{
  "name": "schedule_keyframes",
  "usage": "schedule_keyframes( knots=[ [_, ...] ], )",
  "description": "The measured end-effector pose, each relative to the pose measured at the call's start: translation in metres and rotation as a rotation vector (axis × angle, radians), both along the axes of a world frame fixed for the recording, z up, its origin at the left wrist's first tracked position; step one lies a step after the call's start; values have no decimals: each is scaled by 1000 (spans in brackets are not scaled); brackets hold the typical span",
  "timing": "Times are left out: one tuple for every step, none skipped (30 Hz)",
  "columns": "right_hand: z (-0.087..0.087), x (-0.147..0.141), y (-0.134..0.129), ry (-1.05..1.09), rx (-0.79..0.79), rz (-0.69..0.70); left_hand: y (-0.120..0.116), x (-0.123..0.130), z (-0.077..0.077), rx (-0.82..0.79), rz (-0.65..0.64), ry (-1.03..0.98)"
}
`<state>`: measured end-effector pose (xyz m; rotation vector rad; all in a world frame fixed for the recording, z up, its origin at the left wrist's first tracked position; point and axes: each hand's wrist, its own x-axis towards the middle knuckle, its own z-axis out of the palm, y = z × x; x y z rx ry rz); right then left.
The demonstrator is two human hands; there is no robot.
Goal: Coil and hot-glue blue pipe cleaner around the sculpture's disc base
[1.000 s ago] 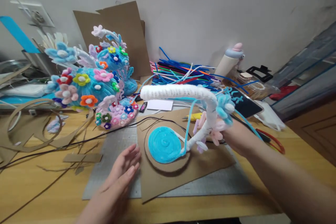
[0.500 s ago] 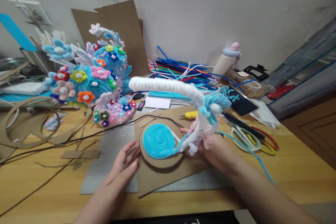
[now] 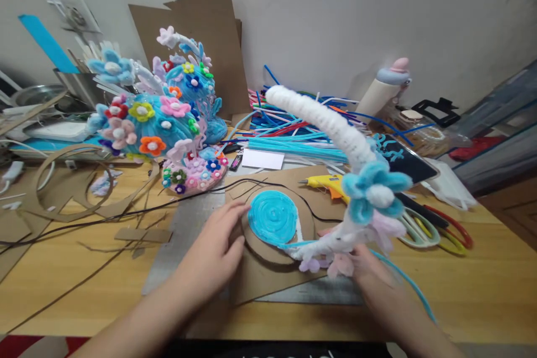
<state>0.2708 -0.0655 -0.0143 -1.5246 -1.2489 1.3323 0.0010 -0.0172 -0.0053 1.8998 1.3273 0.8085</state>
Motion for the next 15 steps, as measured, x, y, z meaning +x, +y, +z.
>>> schedule_keyframes(
  knots=[
    [2, -1, 2, -48, 20, 13, -9, 1, 0, 82, -10, 104],
    [4, -2, 5, -96, 47, 32, -17, 1, 0, 146, -30, 187],
    [5, -3, 8, -139, 81, 53, -25, 3, -1, 216, -40, 255],
    [5, -3, 11, -171, 110, 72, -31, 4, -2, 268, -50, 315],
    [4, -3, 14, -196, 131, 76, -36, 5, -4, 309, -56, 361],
    [3, -3, 16, -208, 146, 70, -39, 6, -7, 348, -62, 395],
    [1, -2, 18, -214, 155, 62, -41, 7, -10, 376, -67, 419],
    [0, -2, 19, -220, 161, 58, -41, 7, -13, 399, -71, 436],
    [0, -1, 20, -230, 168, 54, -41, 7, -15, 415, -76, 448],
    [0, -1, 22, -248, 175, 49, -41, 8, -18, 422, -79, 458],
    [1, -2, 23, -270, 181, 51, -40, 8, -19, 422, -84, 470],
    [2, -2, 24, -293, 182, 57, -39, 7, -20, 419, -88, 479],
    [4, -2, 25, -313, 183, 55, -39, 7, -21, 421, -93, 488],
    [4, -2, 26, -322, 184, 48, -39, 7, -21, 423, -98, 499],
    [4, -1, 27, -316, 187, 43, -39, 7, -21, 429, -101, 509]
  ],
)
